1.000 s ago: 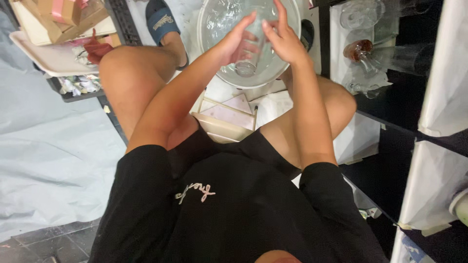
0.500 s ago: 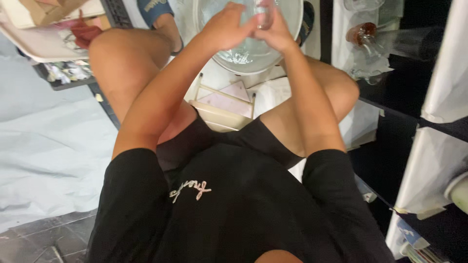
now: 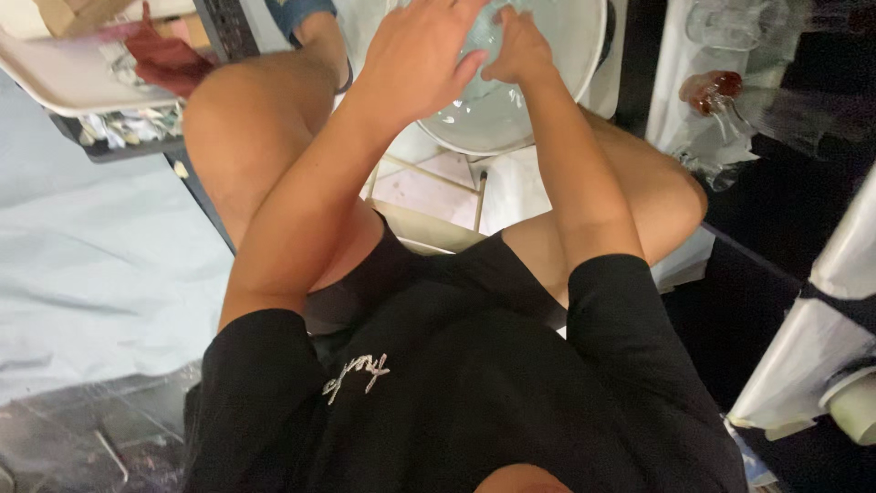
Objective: The person sits on a low stool and washes various ceramic and glass items by hand in a bucket of water. They scrub and rinse cups, bowls, and glasses, then place them on a nearby shelf.
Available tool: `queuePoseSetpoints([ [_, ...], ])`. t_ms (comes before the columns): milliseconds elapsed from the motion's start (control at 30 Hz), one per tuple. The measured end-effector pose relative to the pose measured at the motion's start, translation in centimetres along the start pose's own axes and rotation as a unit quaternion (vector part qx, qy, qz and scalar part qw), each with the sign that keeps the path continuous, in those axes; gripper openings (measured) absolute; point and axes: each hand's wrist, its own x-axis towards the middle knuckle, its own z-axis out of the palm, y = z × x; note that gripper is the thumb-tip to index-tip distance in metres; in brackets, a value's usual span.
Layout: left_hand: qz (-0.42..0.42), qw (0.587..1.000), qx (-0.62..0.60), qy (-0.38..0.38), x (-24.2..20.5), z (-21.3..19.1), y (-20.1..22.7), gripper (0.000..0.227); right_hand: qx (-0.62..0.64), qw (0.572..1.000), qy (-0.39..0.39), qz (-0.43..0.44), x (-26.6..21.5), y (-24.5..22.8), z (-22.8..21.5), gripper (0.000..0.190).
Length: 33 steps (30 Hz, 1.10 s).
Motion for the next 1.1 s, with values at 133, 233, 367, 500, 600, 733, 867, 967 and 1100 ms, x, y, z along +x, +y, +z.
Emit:
queuePoseSetpoints([
  [133, -0.025, 0.999, 0.009, 0.019, 0.5, 0.0, -1.9, 0.02, 0.073, 0.997, 0.013, 0.015, 1.5, 0.0, 2.6, 0.098],
  [233, -0.039, 0.998, 0.028, 0.036, 0.2, 0.4, -3.0, 0.011, 0.151, 0.988, 0.026, 0.007, 2.7, 0.7, 4.8, 0.1],
  [367, -0.04, 0.997, 0.053, 0.049, 0.2, 0.9, -3.9, 0.011, 0.233, 0.965, 0.106, -0.05, 3.5, 1.7, 6.6, 0.108],
  [500, -0.037, 0.995, 0.083, 0.033, 0.7, 1.6, -2.9, 0.036, 0.293, 0.927, 0.214, -0.098, 2.0, 1.1, 6.7, 0.093],
  [600, -0.035, 0.996, 0.086, -0.003, 0.9, 2.7, -1.9, 0.028, 0.368, 0.895, 0.251, -0.026, 0.3, -1.0, 6.4, 0.066],
  [733, -0.032, 0.998, 0.046, 0.01, 1.7, 4.3, -1.3, 0.022, 0.398, 0.843, 0.346, -0.103, -2.3, -2.9, 4.3, 0.066],
  [867, 0.028, 0.997, -0.032, 0.067, 1.1, 5.0, -1.6, 0.023, 0.413, 0.84, 0.331, -0.121, -5.6, -4.7, 2.7, 0.069],
  [967, 0.054, 0.994, -0.058, 0.076, 1.8, 6.9, -1.1, 0.022, 0.482, 0.787, 0.322, -0.214, -6.5, -5.6, 1.4, 0.057],
  [1100, 0.052, 0.998, -0.027, 0.012, 1.8, 10.9, -1.1, 0.02, 0.451, 0.79, 0.329, -0.254, -7.9, -4.9, 1.9, 0.05],
])
